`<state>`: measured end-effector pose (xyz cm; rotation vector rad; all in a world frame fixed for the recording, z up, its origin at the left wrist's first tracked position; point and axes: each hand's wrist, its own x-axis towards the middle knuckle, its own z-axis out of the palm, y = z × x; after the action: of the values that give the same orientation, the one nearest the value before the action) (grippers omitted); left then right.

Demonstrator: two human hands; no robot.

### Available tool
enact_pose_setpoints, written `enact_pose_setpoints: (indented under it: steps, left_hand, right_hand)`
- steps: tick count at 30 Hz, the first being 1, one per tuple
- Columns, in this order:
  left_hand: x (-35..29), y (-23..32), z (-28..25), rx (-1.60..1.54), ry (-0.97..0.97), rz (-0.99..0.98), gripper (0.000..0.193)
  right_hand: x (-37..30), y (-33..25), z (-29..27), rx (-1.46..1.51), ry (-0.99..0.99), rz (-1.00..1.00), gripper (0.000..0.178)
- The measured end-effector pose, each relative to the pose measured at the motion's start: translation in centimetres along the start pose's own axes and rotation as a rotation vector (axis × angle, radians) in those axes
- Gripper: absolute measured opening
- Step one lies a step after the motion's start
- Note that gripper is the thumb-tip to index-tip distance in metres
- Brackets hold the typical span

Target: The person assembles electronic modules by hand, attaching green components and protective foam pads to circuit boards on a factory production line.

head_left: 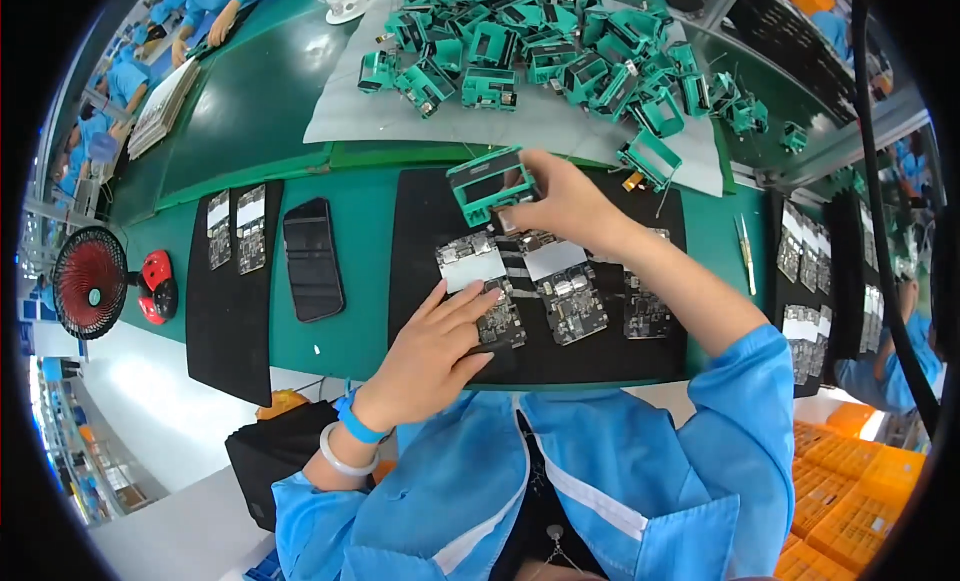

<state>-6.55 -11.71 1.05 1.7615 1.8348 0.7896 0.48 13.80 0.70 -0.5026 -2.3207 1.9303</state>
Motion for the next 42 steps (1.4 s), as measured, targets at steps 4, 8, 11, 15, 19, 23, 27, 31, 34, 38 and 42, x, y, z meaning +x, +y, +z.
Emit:
enact_pose_setpoints:
  steps: [4, 8, 11, 15, 19, 23, 27, 31, 34, 38, 42]
  left_hand:
    - [-0.4, -1.1, -0.4, -0.076, -0.046, 0.011, 0.015]
    - [-0.9, -1.3, -0.5, -0.082, -0.042, 0.055, 0.018]
    - [-0.8, -1.6, -0.3, -0.098, -0.029, 0.07, 0.025]
    - [-0.6, -2.1, -0.5, -0.118, -0.019, 0.081, 0.024]
    - [-0.5, -2.7, -0.5, -0.137, -0.018, 0.096, 0.025]
    - [-0.4, -2.6, -0.3, -0.167, 0.014, 0.09, 0.023]
    - [-0.5, -2.7, 0.0, -0.173, 0.035, 0.092, 0.021]
    - [-0.5, -2.8, 0.1, -0.171, 0.043, 0.099, 0.017]
    - [-0.5, -2.7, 0.2, -0.189, 0.056, 0.078, 0.016]
    - [-0.1, -1.4, -0.4, -0.011, 0.165, 0.086, 0.017]
    - [0.1, -0.3, -0.1, -0.154, 0.367, -0.024, 0.015]
  right_hand:
    - [0.8, -0.9, 1.8, 0.022, -0.129, 0.015, 0.035]
    - [1.6, 2.3, 4.1, 0.006, -0.094, -0.052, 0.027]
    - [1.6, 2.9, 4.2, -0.089, -0.051, -0.113, 0.023]
    - [1.8, 2.7, 4.5, -0.056, -0.033, -0.118, 0.024]
    - [1.9, 2.9, 4.4, -0.066, -0.006, -0.103, 0.026]
    - [1.6, 2.6, 3.9, -0.041, -0.034, -0.057, 0.026]
    - [1.6, 2.7, 4.2, -0.026, -0.043, -0.043, 0.025]
    - [1.7, 3.4, 4.3, -0.006, -0.011, -0.118, 0.026]
    - [1.5, 3.1, 4.2, -0.029, -0.036, -0.098, 0.027]
    - [1.4, 3.2, 4.1, -0.031, -0.043, -0.095, 0.028]
    - [1.4, 2.1, 3.8, -0.069, -0.093, -0.029, 0.027]
